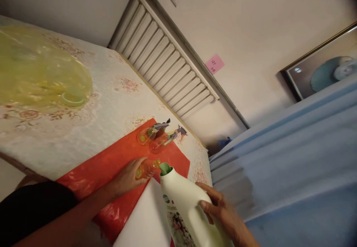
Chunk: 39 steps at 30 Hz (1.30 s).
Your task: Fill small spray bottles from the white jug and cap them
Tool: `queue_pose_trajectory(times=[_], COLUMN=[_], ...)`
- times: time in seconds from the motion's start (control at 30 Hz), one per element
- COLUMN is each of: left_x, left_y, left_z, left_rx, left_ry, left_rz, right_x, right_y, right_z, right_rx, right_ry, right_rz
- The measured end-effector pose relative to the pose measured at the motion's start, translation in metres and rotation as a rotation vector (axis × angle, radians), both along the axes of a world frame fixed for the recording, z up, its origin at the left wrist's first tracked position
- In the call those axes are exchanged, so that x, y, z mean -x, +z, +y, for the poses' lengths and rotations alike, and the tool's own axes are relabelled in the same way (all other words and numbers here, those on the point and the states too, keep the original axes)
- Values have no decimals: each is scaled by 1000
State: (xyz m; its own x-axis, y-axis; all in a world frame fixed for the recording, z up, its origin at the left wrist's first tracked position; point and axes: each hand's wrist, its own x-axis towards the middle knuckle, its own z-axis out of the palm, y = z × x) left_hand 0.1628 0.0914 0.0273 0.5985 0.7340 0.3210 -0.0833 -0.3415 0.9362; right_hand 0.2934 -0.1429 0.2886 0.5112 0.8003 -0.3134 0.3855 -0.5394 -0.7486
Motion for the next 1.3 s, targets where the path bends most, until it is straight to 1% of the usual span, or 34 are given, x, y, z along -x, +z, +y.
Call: queue_pose_trajectory(times=[0.2,0.33,0.47,0.67,0.87,1.07,1.3], left_x=[1,0,-2,1,0,2,1], left_y=[4,1,-2,2,-1,5,3], left_z=[0,0,-1,-1,-1,-1,-1], left_rx=[-34,-60,-76,-50,-56,-38,-47], left_ry=[-14,-28,-12,-20,-10,-32,-32], left_rz=[61,94,77,76,51,73,104], right_x=[-3,-4,-5,-9,-9,-8,-7], right_y=[2,4,7,6,7,10,12], right_z=[2,4,5,5,6,8,8], right_rx=[34,58,87,89,103,127,139], right_ry=[52,73,68,55,49,47,59], right_rz=[-30,-38,-61,-55,-61,-81,-98])
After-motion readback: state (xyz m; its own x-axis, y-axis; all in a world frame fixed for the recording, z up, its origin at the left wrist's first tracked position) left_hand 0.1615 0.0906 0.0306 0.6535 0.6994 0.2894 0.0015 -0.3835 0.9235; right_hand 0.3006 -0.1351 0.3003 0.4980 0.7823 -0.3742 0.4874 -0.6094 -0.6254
